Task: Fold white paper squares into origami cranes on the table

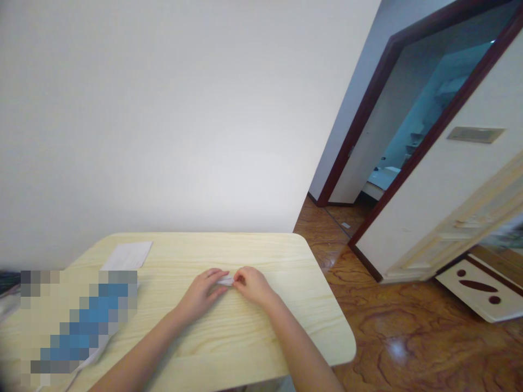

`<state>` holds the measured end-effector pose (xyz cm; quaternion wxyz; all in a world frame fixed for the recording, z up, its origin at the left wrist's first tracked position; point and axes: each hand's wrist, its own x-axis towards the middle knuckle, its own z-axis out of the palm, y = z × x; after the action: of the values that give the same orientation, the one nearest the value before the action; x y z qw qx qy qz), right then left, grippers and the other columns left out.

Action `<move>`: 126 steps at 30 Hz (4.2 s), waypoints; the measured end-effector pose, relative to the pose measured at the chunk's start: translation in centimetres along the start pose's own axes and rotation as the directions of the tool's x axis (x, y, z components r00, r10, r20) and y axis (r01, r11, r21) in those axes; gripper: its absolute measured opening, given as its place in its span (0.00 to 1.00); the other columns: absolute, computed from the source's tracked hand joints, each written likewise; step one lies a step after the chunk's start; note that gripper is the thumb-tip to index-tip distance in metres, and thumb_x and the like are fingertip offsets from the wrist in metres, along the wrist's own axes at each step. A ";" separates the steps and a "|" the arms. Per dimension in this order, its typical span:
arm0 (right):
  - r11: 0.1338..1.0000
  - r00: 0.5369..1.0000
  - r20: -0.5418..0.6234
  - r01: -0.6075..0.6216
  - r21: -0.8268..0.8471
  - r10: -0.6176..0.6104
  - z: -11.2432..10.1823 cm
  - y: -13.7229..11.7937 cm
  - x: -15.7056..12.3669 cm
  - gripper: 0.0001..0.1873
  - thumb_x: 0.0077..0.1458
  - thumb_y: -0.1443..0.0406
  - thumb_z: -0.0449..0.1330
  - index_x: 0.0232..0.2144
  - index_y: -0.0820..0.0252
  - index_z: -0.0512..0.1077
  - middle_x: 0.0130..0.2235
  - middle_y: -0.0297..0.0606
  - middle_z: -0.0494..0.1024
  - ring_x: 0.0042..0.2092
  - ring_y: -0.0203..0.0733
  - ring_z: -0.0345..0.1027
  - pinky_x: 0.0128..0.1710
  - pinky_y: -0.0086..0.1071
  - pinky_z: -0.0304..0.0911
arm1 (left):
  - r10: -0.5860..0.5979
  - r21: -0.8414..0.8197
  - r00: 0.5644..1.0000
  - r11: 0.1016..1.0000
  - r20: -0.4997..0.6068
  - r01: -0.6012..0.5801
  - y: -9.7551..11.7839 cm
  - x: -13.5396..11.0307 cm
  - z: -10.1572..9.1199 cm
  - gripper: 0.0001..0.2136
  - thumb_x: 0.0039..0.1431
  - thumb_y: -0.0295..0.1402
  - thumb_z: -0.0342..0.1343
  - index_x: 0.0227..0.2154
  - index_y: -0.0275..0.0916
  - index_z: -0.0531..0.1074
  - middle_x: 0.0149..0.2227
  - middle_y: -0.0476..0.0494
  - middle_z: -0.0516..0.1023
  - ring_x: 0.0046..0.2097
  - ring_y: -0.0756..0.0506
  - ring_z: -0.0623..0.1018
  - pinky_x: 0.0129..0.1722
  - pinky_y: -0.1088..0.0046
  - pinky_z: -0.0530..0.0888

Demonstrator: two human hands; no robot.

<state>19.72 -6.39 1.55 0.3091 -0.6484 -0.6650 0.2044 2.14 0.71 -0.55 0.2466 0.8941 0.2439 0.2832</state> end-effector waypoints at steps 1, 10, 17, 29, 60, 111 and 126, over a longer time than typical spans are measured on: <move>0.993 0.999 -0.005 -0.053 0.107 0.054 0.1 0.1 0.4 0.02 0.46 0.70 0.57 0.26 0.61 0.69 0.28 0.34 0.72 0.31 0.35 0.63 0.31 0.27 0.57 | -0.014 -0.061 0.999 0.998 -0.036 0.012 -0.3 0.0 -0.1 0.17 0.52 0.36 0.52 0.46 0.42 0.66 0.43 0.42 0.71 0.45 0.44 0.70 0.46 0.65 0.67; 0.678 0.976 0.194 -0.205 0.706 0.093 0.6 -1.4 3.2 0.17 0.39 0.58 0.63 0.32 0.61 0.67 0.23 0.29 0.69 0.26 0.32 0.63 0.29 0.27 0.57 | -0.361 -0.555 0.931 0.785 -0.050 0.275 -1.9 0.2 -1.0 0.13 0.48 0.39 0.54 0.33 0.36 0.72 0.31 0.43 0.77 0.34 0.45 0.75 0.36 0.71 0.70; 0.835 0.992 0.110 -0.113 0.539 0.064 2.2 -2.5 4.0 0.17 0.43 0.56 0.61 0.33 0.62 0.71 0.31 0.36 0.74 0.31 0.36 0.65 0.33 0.30 0.59 | -0.426 -0.637 0.901 0.716 -0.077 0.284 -2.2 0.3 -1.5 0.12 0.47 0.40 0.55 0.28 0.35 0.72 0.27 0.46 0.76 0.31 0.47 0.74 0.32 0.73 0.69; 0.821 0.982 0.164 -0.172 0.545 0.097 3.3 -1.9 4.1 0.11 0.44 0.60 0.59 0.23 0.65 0.69 0.21 0.30 0.68 0.23 0.29 0.56 0.24 0.24 0.50 | -0.449 -0.583 0.874 0.766 -0.185 0.270 -1.8 0.4 -2.5 0.12 0.47 0.40 0.54 0.28 0.37 0.75 0.33 0.42 0.77 0.36 0.45 0.74 0.34 0.71 0.71; 0.696 0.964 0.002 -0.193 0.692 0.266 3.4 -1.8 3.7 0.21 0.40 0.49 0.58 0.25 0.64 0.69 0.19 0.31 0.67 0.21 0.30 0.58 0.22 0.26 0.55 | -0.314 -0.335 0.901 0.919 -0.299 0.208 -0.9 -0.2 -1.6 0.16 0.43 0.38 0.58 0.36 0.39 0.67 0.32 0.47 0.72 0.28 0.50 0.71 0.27 0.74 0.69; 0.968 0.950 -0.269 -0.094 0.234 0.158 4.1 -1.8 3.2 0.11 0.50 0.60 0.54 0.26 0.60 0.72 0.24 0.35 0.73 0.26 0.36 0.63 0.26 0.28 0.57 | -0.343 -0.299 0.898 0.918 -0.276 0.258 -1.0 -0.5 -1.7 0.10 0.54 0.37 0.48 0.33 0.41 0.72 0.33 0.45 0.76 0.34 0.47 0.75 0.29 0.74 0.72; 0.995 0.935 -0.343 0.075 -0.058 -0.091 2.7 -2.9 2.6 0.05 0.48 0.64 0.58 0.24 0.59 0.72 0.25 0.34 0.74 0.29 0.35 0.66 0.31 0.27 0.59 | -0.466 -0.408 0.873 0.832 -0.145 0.376 -0.5 0.0 -2.8 0.14 0.49 0.43 0.51 0.30 0.39 0.76 0.32 0.45 0.79 0.31 0.46 0.76 0.30 0.73 0.71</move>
<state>15.83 -3.68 1.89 0.4149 -0.6522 -0.6317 0.0593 0.22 1.91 1.15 0.4349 0.7149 0.4063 0.3669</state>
